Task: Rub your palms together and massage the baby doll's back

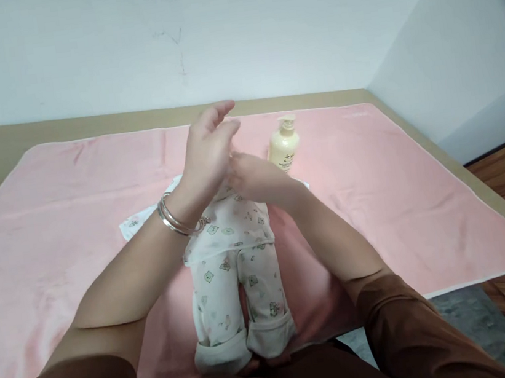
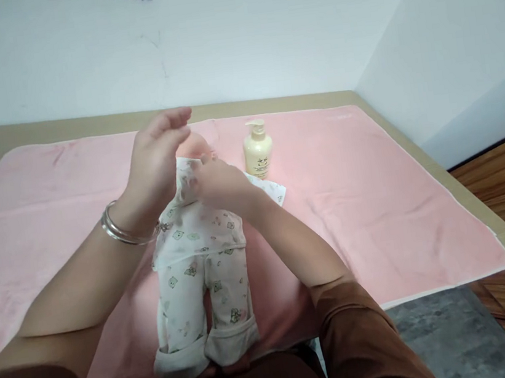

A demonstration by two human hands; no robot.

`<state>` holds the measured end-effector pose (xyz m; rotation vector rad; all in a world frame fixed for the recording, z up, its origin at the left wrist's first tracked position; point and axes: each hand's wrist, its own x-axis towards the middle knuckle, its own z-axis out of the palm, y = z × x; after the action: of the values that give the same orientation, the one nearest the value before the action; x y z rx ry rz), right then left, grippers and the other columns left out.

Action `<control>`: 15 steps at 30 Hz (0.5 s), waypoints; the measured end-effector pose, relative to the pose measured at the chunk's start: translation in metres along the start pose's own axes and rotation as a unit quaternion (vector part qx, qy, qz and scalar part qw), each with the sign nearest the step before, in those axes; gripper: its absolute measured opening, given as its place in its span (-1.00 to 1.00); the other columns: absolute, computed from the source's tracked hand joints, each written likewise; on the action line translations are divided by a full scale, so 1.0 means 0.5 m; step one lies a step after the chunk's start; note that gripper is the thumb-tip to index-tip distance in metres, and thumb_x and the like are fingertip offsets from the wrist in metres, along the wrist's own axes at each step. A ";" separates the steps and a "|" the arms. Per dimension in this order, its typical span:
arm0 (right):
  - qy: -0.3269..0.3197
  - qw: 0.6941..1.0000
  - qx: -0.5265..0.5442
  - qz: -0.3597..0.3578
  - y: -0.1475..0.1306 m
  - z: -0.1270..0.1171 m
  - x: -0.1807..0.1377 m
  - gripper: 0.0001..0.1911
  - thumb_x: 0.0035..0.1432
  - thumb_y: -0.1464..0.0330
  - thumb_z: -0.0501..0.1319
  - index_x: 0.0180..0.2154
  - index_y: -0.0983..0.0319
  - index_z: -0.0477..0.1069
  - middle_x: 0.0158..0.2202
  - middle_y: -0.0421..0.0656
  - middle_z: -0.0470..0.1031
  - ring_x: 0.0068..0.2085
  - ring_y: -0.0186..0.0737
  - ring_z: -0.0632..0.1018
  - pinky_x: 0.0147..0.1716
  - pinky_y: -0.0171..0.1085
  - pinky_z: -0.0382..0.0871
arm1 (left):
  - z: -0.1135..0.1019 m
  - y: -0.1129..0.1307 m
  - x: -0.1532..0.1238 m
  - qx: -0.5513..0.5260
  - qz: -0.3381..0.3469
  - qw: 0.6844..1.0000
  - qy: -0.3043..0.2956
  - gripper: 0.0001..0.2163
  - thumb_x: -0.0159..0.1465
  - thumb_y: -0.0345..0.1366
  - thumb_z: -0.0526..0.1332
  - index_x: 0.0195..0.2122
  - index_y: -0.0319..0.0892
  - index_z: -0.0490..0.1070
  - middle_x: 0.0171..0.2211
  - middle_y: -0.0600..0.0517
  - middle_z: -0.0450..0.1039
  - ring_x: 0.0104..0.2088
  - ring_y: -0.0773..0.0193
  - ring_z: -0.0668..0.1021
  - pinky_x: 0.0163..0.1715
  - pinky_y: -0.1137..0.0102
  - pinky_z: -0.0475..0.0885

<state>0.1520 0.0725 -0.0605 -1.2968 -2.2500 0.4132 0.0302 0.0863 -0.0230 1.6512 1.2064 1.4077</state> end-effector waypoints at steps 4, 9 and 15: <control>0.108 0.993 0.009 0.055 0.027 -0.109 -0.002 -0.54 0.37 0.32 -0.09 0.14 0.29 0.40 0.14 0.00 0.52 0.14 -0.04 0.56 0.18 0.01 0.49 | 0.031 -0.001 0.062 -0.152 -0.120 0.981 -0.021 -0.69 0.48 -0.25 -0.08 0.00 -0.11 0.44 0.14 -0.08 0.49 0.25 0.16 0.49 0.37 0.08 0.34; 0.251 0.963 0.003 0.099 0.086 -0.156 0.013 -0.48 0.34 0.33 -0.10 0.23 0.28 0.31 0.33 0.01 0.30 0.42 0.02 0.26 0.39 0.19 0.21 | 0.075 -0.027 0.100 -0.161 -0.180 0.961 -0.138 -0.39 0.49 0.02 -0.34 0.01 -0.18 0.44 -0.07 -0.25 0.55 0.13 0.07 0.59 0.10 0.09 0.54; 0.232 0.966 0.008 0.111 0.138 -0.114 0.047 -0.43 0.39 0.18 -0.01 0.34 0.22 0.16 0.49 0.02 -0.05 0.53 0.05 -0.03 0.45 0.26 0.03 | 0.102 -0.033 0.095 -0.112 -0.133 0.970 -0.169 -0.30 0.45 0.17 -0.36 -0.12 -0.17 0.47 -0.12 -0.24 0.56 0.06 0.03 0.61 0.06 0.05 0.58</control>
<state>0.2238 0.1280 -0.0410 -1.4671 -1.7185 0.1789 0.0761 0.1408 -0.0306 1.4403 0.9890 1.0080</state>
